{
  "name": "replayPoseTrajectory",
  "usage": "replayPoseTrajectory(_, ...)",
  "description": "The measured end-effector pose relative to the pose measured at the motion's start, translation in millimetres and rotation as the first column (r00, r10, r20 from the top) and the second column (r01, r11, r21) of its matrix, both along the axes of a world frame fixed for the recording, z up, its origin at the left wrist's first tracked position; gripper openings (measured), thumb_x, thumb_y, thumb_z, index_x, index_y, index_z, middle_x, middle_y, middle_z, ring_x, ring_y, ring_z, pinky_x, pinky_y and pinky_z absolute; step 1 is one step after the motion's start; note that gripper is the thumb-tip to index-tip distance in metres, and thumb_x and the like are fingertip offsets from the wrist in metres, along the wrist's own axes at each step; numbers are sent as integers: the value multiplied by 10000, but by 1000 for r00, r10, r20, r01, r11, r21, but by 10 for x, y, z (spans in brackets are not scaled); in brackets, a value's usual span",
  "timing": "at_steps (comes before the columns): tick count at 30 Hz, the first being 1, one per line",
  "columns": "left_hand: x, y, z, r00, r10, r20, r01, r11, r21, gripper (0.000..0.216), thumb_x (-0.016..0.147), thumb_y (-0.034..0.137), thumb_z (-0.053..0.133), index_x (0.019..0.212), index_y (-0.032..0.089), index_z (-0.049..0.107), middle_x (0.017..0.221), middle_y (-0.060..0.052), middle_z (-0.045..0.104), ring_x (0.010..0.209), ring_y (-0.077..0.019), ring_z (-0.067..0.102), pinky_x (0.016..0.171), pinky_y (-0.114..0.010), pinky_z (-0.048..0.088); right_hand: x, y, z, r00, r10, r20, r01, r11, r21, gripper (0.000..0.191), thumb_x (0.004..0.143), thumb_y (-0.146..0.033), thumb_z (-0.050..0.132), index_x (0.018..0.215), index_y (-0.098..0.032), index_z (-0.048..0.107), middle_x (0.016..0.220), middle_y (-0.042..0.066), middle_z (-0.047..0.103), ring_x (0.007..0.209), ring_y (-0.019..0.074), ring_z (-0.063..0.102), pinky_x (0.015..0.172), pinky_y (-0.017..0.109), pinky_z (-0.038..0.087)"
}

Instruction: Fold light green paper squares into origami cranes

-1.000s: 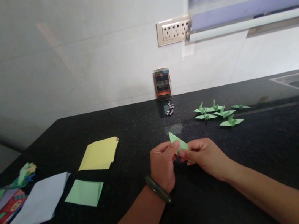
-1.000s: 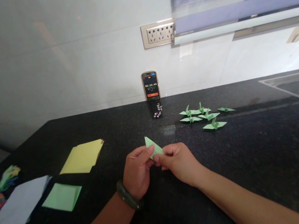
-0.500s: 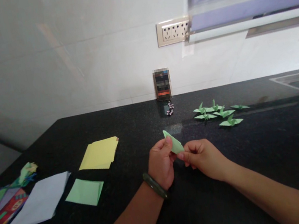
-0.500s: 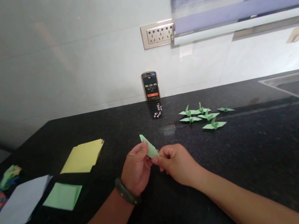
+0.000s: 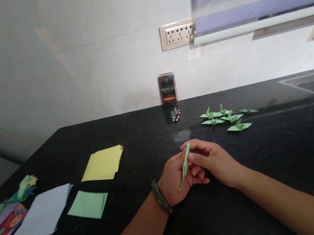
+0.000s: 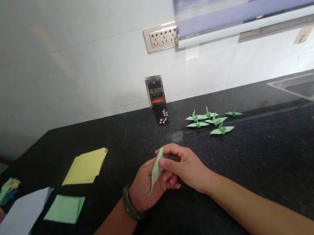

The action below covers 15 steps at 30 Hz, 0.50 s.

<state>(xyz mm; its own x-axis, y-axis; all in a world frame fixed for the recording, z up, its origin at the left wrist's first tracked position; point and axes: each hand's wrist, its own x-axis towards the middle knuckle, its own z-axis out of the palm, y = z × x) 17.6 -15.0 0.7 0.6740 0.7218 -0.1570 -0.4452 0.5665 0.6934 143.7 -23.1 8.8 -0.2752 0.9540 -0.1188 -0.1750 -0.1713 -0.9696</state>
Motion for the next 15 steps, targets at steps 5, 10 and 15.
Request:
replayPoseTrajectory(5,27,6,-17,963,106,-249,-94,994,63,248,731,373,573,693,131,613,605,-34,576,524,-111,533,561,-256,446,66,59,-14,990,-131,-45,136,982,133,198,700,-345,650,725,-166,569,483,-56,503,398,85,471,414,225,391)
replayPoseTrajectory(10,21,42,-29,926,268,-265,-227,958,175,434,773,505,476,824,113,656,712,-81,648,627,-157,591,613,-283,442,156,119,31,947,-280,159,246,947,207,241,683,-350,656,612,-151,540,539,-33,516,490,81,453,497,224,379)
replayPoseTrajectory(15,4,25,-16,943,222,-250,-146,946,289,303,667,279,678,925,120,663,804,-75,674,702,-136,603,653,-235,432,189,156,58,928,-317,195,275,937,214,249,685,-375,638,625,-152,545,527,-26,518,465,82,445,461,219,371)
